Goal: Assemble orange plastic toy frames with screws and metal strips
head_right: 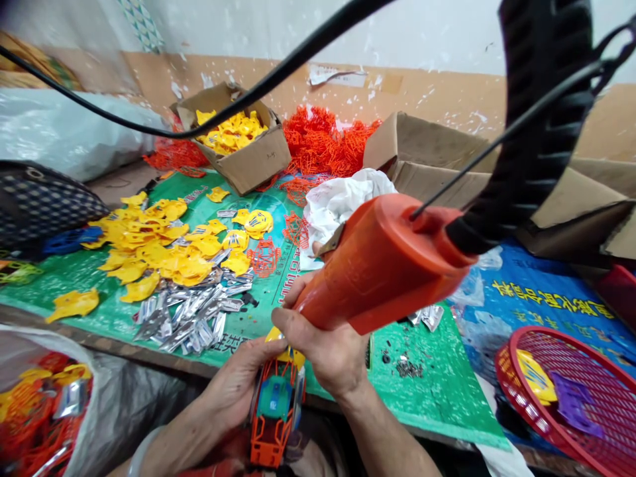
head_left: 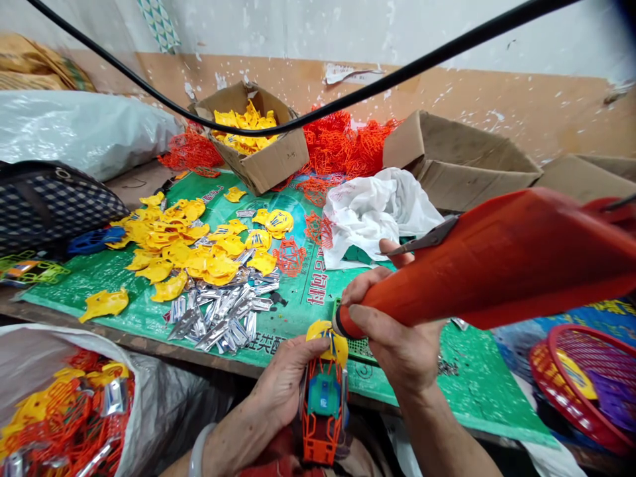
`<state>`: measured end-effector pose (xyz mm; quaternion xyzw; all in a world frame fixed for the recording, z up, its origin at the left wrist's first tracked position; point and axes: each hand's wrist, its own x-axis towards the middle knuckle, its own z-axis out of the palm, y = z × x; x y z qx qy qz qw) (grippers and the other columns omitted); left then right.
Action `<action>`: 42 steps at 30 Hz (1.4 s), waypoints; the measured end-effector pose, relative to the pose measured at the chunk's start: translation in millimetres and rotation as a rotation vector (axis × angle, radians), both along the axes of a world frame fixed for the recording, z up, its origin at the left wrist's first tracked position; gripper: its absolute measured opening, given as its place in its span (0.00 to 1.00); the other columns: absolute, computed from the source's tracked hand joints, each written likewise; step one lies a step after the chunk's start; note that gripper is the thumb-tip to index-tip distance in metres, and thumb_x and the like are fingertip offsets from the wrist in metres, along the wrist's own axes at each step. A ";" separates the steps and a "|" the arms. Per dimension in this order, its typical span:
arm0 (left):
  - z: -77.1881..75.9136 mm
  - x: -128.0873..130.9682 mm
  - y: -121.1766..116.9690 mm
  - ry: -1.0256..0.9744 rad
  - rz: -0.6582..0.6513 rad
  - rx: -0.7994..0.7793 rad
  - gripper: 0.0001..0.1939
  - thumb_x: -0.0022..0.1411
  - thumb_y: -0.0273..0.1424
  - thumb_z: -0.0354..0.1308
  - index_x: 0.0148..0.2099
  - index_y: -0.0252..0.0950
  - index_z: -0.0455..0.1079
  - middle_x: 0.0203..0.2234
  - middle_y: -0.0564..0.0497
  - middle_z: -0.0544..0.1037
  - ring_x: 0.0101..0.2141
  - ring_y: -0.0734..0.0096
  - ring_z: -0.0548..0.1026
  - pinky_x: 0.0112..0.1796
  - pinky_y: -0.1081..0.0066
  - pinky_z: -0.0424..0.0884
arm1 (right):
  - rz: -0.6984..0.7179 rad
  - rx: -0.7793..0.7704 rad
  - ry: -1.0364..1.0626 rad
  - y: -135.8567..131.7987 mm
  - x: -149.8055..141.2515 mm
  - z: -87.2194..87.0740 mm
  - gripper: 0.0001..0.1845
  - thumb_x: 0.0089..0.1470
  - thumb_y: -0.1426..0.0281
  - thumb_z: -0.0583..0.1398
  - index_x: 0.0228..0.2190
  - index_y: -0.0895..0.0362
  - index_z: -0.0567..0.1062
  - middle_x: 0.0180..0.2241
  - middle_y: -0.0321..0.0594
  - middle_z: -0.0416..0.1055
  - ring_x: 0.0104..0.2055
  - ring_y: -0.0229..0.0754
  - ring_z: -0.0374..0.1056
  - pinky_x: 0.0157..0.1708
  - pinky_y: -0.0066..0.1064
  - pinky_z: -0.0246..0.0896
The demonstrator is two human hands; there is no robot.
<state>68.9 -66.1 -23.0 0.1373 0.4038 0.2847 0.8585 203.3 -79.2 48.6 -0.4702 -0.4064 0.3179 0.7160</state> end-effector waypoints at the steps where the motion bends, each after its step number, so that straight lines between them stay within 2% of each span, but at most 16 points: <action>1: -0.3 0.2 0.2 0.003 0.000 0.001 0.09 0.44 0.27 0.73 0.26 0.30 0.75 0.17 0.50 0.77 0.17 0.71 0.73 0.22 0.71 0.70 | -0.001 0.001 -0.003 -0.1 0.2 0.0 0.05 0.43 0.71 0.67 0.25 0.53 0.75 0.26 0.33 0.69 0.30 0.40 0.67 0.35 0.38 0.68; 8: -0.3 0.5 0.9 0.033 -0.005 0.022 0.10 0.42 0.27 0.74 0.26 0.29 0.76 0.17 0.50 0.77 0.18 0.72 0.72 0.21 0.73 0.69 | 0.016 -0.008 -0.008 -0.7 1.7 -1.0 0.05 0.43 0.70 0.67 0.25 0.53 0.76 0.27 0.33 0.69 0.30 0.40 0.67 0.34 0.38 0.68; 15: 0.3 1.9 -1.1 0.090 -0.047 0.071 0.15 0.45 0.32 0.73 0.33 0.27 0.78 0.21 0.48 0.79 0.21 0.71 0.73 0.25 0.72 0.70 | 0.032 -0.045 -0.030 -3.1 -0.5 -3.1 0.06 0.43 0.72 0.68 0.25 0.53 0.76 0.27 0.33 0.71 0.29 0.40 0.68 0.31 0.37 0.67; 21: 1.9 2.0 -2.7 0.067 -0.014 0.077 0.14 0.41 0.32 0.76 0.27 0.29 0.77 0.19 0.50 0.78 0.20 0.74 0.71 0.23 0.75 0.68 | 0.023 -0.028 -0.034 -4.3 -2.8 -3.3 0.09 0.41 0.76 0.68 0.25 0.52 0.75 0.27 0.30 0.72 0.28 0.38 0.68 0.32 0.35 0.66; 26: 4.2 2.8 -4.0 0.100 -0.034 0.108 0.15 0.44 0.34 0.75 0.29 0.28 0.77 0.20 0.49 0.78 0.20 0.74 0.71 0.23 0.75 0.68 | 0.023 -0.040 -0.008 -5.5 -1.3 -3.8 0.07 0.43 0.74 0.68 0.25 0.53 0.76 0.26 0.31 0.70 0.29 0.39 0.68 0.31 0.36 0.66; 33: 4.4 4.0 -5.4 0.136 -0.055 0.140 0.16 0.45 0.37 0.73 0.29 0.29 0.77 0.19 0.51 0.76 0.19 0.75 0.70 0.23 0.75 0.67 | -0.011 0.059 -0.006 -3.5 -2.6 -5.7 0.09 0.44 0.78 0.65 0.26 0.52 0.74 0.28 0.31 0.70 0.28 0.38 0.67 0.31 0.36 0.66; 38: 8.9 5.7 -8.4 0.179 -0.021 0.170 0.16 0.43 0.37 0.74 0.27 0.30 0.76 0.17 0.53 0.74 0.18 0.77 0.68 0.22 0.76 0.65 | -0.010 0.064 -0.006 -3.3 -2.5 -6.9 0.09 0.44 0.78 0.65 0.27 0.52 0.72 0.28 0.31 0.69 0.28 0.38 0.67 0.31 0.37 0.67; 42: 6.3 6.5 -9.8 0.206 -0.018 0.198 0.17 0.40 0.38 0.75 0.26 0.30 0.76 0.17 0.53 0.74 0.19 0.78 0.67 0.22 0.77 0.64 | 0.008 0.060 -0.001 -4.7 -2.7 -9.3 0.09 0.43 0.78 0.65 0.26 0.53 0.73 0.27 0.31 0.69 0.27 0.37 0.66 0.29 0.34 0.66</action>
